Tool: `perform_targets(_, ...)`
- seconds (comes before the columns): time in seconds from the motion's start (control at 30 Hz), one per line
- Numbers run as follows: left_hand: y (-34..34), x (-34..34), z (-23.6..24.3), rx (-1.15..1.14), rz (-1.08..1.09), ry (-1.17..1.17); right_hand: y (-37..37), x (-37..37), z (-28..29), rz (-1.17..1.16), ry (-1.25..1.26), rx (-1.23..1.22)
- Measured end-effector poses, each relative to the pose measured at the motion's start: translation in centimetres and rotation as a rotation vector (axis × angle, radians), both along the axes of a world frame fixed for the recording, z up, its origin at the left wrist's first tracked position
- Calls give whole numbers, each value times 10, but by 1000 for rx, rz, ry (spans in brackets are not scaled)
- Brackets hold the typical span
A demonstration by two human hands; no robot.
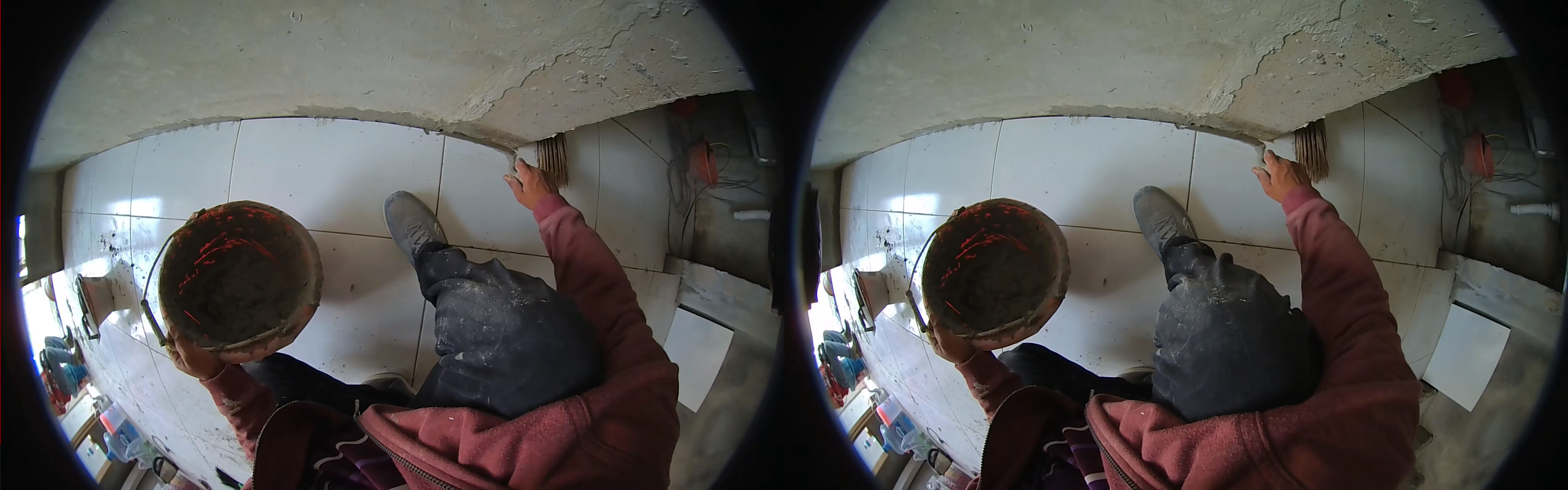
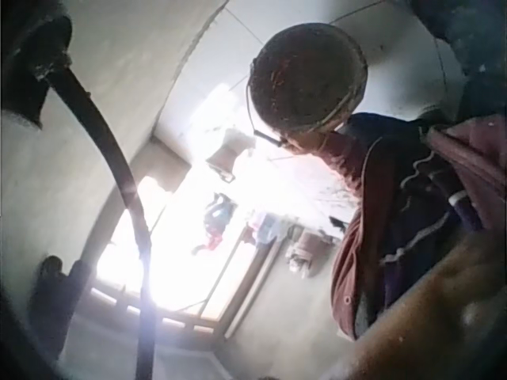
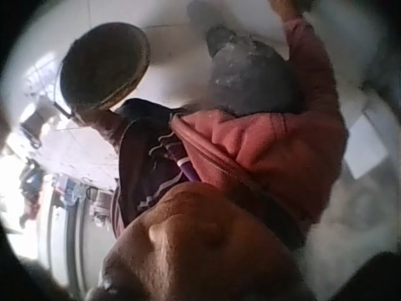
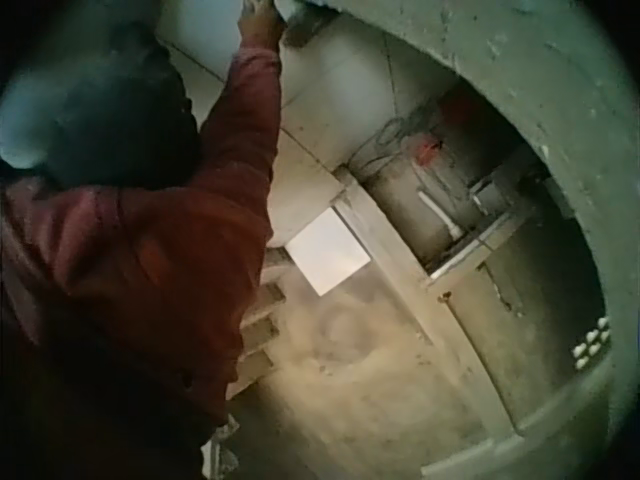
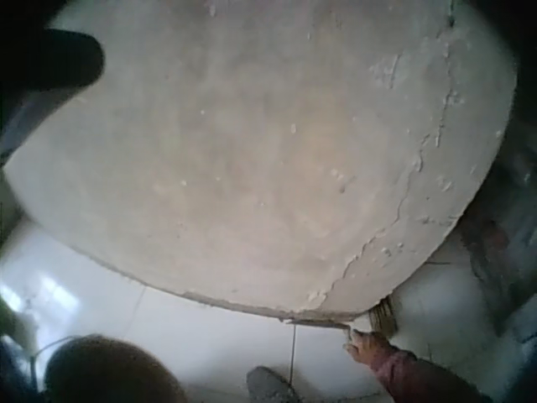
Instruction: Applying mortar to the base of a wall using a trowel.
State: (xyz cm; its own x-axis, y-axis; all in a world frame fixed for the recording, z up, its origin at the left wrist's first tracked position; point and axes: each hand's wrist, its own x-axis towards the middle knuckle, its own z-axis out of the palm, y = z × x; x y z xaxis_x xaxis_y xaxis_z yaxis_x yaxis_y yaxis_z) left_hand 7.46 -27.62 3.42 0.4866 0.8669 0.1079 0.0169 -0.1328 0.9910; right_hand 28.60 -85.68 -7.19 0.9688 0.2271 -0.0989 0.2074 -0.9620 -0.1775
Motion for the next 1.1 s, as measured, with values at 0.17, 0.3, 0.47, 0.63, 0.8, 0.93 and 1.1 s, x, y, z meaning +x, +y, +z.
perform_targets(0.17,-6,6,2,36,-29,-2,-7,20,-2,-65,15,7)
perform_targets(0.3,-2,0,1,29,-33,11,1,-9,9,-69,-148,104)
perform_targets(0.47,-11,9,7,23,-55,2,4,4,-7,-51,162,-140)
perform_targets(0.63,-23,19,10,-23,-139,-60,-10,22,-20,-48,111,-172)
perform_targets(0.8,-11,9,9,15,-177,-59,3,3,-10,-77,18,114)
perform_targets(0.93,-10,12,5,-8,-174,-93,2,14,-15,-46,280,-94)
perform_targets(1.1,-29,21,12,-10,-106,-49,-7,32,-45,-57,99,-6)
